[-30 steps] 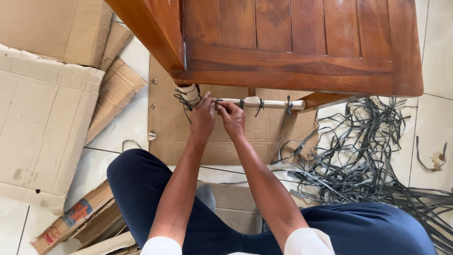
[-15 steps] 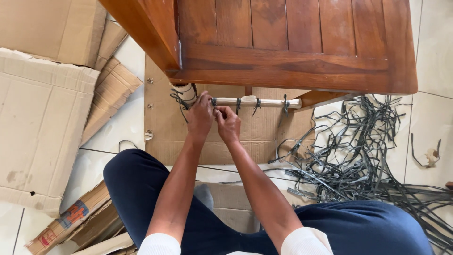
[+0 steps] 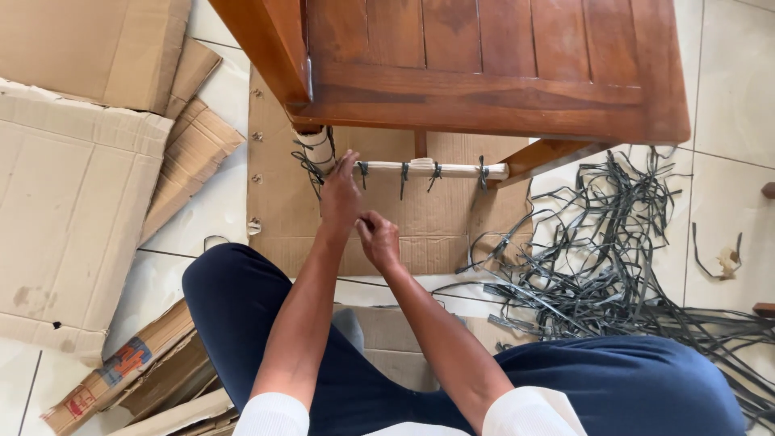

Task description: Strapping wooden chair components with plastic ties for shipping.

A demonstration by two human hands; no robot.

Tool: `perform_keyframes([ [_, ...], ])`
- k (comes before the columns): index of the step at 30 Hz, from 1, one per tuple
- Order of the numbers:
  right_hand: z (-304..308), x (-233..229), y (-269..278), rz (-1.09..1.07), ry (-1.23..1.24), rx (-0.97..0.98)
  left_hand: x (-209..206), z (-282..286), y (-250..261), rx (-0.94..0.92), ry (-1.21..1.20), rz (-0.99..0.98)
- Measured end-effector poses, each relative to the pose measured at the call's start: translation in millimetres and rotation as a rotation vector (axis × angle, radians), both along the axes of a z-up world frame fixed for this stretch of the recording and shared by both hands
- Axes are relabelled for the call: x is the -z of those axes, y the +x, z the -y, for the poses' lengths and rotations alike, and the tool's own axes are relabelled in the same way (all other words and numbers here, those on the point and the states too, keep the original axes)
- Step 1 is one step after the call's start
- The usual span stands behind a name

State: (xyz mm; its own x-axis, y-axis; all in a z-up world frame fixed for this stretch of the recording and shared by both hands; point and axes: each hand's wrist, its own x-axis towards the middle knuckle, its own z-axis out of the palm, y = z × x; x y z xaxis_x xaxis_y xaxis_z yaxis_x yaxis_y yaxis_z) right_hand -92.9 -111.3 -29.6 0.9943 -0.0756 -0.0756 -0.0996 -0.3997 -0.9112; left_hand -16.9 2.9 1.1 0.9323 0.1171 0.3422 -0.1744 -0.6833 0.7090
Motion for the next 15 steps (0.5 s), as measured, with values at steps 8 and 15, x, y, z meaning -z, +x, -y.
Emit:
perform_keyframes([
  [8,31.3,-10.2,-29.8,-0.086,-0.054,-0.034,-23.6,14.7,-31.1,-0.005,-0.034,-0.006],
  [15,114.3,42.8,-46.7,-0.099,-0.514,-0.093,-11.6,38.1,-55.0,0.1,-0.076,0.134],
])
